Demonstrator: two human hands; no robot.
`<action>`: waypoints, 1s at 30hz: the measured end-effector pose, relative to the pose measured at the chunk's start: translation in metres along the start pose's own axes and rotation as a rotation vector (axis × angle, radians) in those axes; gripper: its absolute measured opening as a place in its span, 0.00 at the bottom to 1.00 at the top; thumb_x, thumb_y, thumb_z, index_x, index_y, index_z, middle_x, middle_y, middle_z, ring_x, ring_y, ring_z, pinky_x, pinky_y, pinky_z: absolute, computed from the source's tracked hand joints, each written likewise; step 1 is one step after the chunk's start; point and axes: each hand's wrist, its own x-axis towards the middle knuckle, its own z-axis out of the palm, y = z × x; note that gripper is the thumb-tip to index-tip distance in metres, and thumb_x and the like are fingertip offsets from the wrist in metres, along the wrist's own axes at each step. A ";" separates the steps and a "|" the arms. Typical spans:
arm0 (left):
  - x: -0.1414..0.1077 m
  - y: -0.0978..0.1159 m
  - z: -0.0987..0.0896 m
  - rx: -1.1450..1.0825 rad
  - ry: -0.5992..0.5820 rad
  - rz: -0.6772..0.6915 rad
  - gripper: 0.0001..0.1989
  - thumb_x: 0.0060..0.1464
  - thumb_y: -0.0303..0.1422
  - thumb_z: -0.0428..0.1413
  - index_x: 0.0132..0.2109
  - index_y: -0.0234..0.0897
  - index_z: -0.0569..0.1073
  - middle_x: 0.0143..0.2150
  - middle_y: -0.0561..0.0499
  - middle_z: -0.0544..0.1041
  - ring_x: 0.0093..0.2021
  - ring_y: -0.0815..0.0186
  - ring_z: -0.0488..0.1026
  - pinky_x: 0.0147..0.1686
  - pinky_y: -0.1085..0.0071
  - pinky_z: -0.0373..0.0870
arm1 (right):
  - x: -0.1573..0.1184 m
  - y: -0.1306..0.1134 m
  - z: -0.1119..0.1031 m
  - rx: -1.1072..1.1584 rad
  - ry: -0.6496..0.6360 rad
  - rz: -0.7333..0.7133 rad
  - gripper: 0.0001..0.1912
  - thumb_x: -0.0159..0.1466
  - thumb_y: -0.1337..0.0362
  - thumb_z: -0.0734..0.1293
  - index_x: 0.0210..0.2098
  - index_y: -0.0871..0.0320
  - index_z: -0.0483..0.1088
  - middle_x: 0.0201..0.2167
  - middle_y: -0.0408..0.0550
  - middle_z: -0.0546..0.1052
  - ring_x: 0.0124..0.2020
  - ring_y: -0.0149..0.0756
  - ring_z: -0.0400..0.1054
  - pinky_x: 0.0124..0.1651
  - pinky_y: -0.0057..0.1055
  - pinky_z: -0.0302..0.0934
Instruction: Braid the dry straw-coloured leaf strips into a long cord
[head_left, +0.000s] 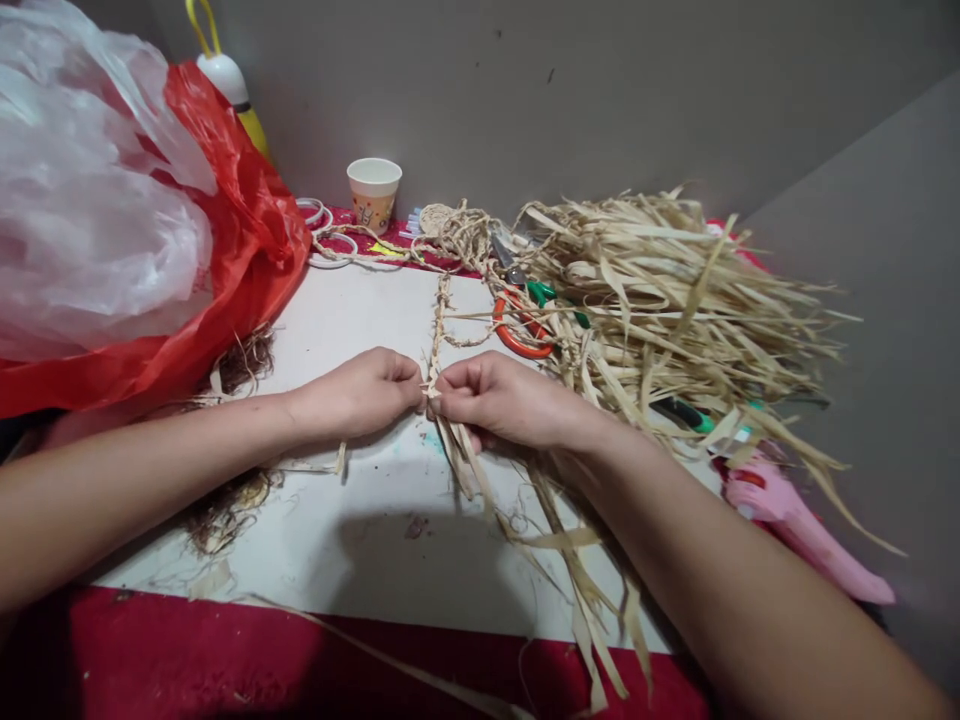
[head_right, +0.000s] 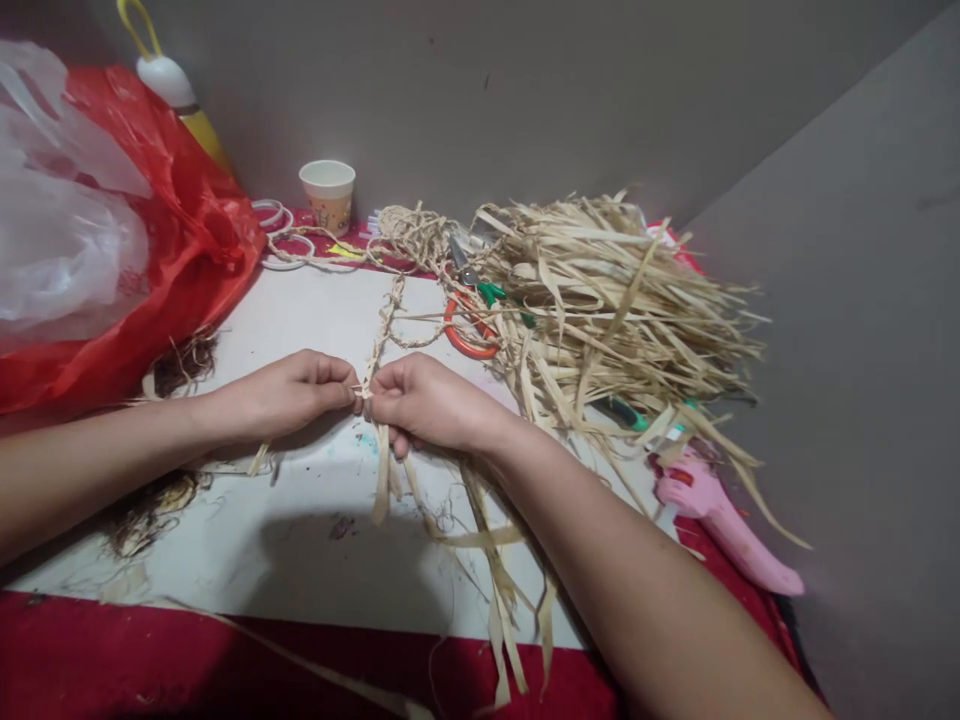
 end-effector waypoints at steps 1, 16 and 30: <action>0.001 0.000 0.000 0.006 -0.008 -0.006 0.09 0.50 0.30 0.48 0.25 0.35 0.67 0.20 0.57 0.60 0.21 0.74 0.54 0.21 0.75 0.50 | -0.001 -0.001 0.001 -0.033 0.016 -0.002 0.11 0.56 0.69 0.65 0.20 0.59 0.59 0.11 0.35 0.62 0.13 0.23 0.62 0.16 0.17 0.51; 0.002 0.000 0.003 -0.040 -0.036 0.020 0.12 0.53 0.33 0.50 0.23 0.35 0.63 0.19 0.59 0.57 0.20 0.76 0.51 0.20 0.76 0.47 | -0.017 -0.016 -0.010 -0.389 0.090 -0.009 0.07 0.54 0.70 0.63 0.19 0.61 0.66 0.13 0.39 0.66 0.14 0.23 0.56 0.18 0.22 0.48; 0.000 0.002 0.008 -0.440 -0.075 -0.148 0.16 0.53 0.30 0.51 0.18 0.36 0.60 0.13 0.60 0.54 0.12 0.78 0.45 0.14 0.73 0.38 | -0.024 -0.019 0.039 -1.015 0.206 -0.035 0.15 0.61 0.64 0.56 0.25 0.60 0.71 0.25 0.54 0.77 0.24 0.34 0.65 0.25 0.29 0.45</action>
